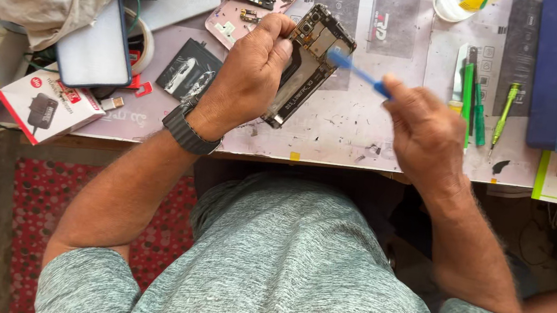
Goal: The person cleans the internal components of a disassembled smartphone using a toothbrush and a liquid from a spray bottle. They repeatedly brush the motherboard and battery area, periodically applying more liquid to the brush to continue cleaning the device's interior.
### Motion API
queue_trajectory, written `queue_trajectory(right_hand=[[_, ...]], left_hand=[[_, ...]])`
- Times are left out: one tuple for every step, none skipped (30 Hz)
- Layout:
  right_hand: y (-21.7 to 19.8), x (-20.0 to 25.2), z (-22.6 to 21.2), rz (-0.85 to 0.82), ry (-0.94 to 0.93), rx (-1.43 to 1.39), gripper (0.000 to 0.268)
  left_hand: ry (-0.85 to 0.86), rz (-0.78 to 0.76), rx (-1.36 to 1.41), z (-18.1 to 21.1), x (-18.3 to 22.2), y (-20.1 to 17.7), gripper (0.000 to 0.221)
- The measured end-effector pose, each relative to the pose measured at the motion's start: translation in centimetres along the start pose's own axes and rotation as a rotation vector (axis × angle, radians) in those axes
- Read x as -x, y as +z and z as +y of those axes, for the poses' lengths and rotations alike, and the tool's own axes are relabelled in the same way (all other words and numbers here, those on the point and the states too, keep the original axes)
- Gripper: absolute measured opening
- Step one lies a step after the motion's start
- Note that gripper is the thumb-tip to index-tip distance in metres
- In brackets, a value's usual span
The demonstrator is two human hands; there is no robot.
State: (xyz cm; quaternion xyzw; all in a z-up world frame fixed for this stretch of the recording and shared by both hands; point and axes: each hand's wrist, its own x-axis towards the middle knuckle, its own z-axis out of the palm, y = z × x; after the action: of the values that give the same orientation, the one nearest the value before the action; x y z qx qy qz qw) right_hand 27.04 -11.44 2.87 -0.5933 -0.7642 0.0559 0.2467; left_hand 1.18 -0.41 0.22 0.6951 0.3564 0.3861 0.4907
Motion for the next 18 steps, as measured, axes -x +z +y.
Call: queue_trajectory(right_hand=[[-0.1,0.1,0.1,0.044,-0.013,-0.018,0.033],[0.0,0.1,0.1,0.086,-0.026,-0.041,0.033],[0.1,0.3,-0.1,0.054,-0.044,-0.033,0.034],[0.2,0.5,-0.3,0.027,-0.061,-0.024,0.035],[0.4,0.6,-0.4,-0.001,-0.078,-0.014,0.036],[0.1,0.4,-0.1,0.019,-0.037,-0.023,0.034],[-0.3,0.2,0.5,0.038,0.004,-0.032,0.032],[-0.5,0.1,0.7,0.053,0.042,-0.041,0.031],[-0.6,0.5,0.5,0.020,0.023,-0.021,0.031],[-0.8,0.7,0.3,0.003,-0.004,-0.002,0.032],[-0.9,0.8,0.1,-0.015,-0.031,0.018,0.032],[-1.0,0.7,0.0,0.005,-0.026,0.011,0.032],[-1.1,0.5,0.2,0.025,-0.021,0.004,0.031],[-1.2,0.8,0.2,0.030,-0.005,-0.004,0.030],[-1.1,0.8,0.3,0.044,-0.008,-0.020,0.030],[-1.3,0.9,0.6,0.056,-0.008,-0.025,0.030],[-1.7,1.0,0.7,0.068,-0.009,-0.030,0.029],[-1.9,1.0,0.7,0.041,-0.029,-0.020,0.031]], left_hand=[[0.058,0.012,0.014,0.0,-0.1,0.2,0.017],[-0.033,-0.019,0.002,0.0,-0.2,0.1,0.018],[-0.123,-0.051,-0.009,0.1,-0.3,0.1,0.020],[-0.210,-0.086,-0.021,0.3,-0.5,0.1,0.022],[-0.190,-0.085,-0.087,0.4,-0.6,0.1,0.026],[-0.172,-0.082,-0.150,0.5,-0.6,0.3,0.030],[-0.155,-0.079,-0.213,0.6,-0.6,0.4,0.036],[-0.173,-0.072,-0.189,0.5,-0.5,0.6,0.036],[-0.190,-0.065,-0.164,0.4,-0.4,0.7,0.035],[-0.195,-0.055,-0.149,0.4,-0.7,0.5,0.035],[-0.134,-0.028,-0.161,0.5,-0.9,0.6,0.035],[-0.074,-0.006,-0.178,0.6,-1.0,0.7,0.035],[-0.015,0.016,-0.195,0.6,-1.1,0.6,0.035],[-0.054,0.012,-0.182,0.5,-1.0,0.5,0.034],[-0.093,0.007,-0.169,0.4,-1.1,0.4,0.034],[-0.126,0.000,-0.144,0.3,-1.1,0.7,0.034],[-0.118,0.002,-0.125,0.3,-0.9,0.9,0.033],[-0.099,0.007,-0.107,0.4,-1.0,0.8,0.033]])
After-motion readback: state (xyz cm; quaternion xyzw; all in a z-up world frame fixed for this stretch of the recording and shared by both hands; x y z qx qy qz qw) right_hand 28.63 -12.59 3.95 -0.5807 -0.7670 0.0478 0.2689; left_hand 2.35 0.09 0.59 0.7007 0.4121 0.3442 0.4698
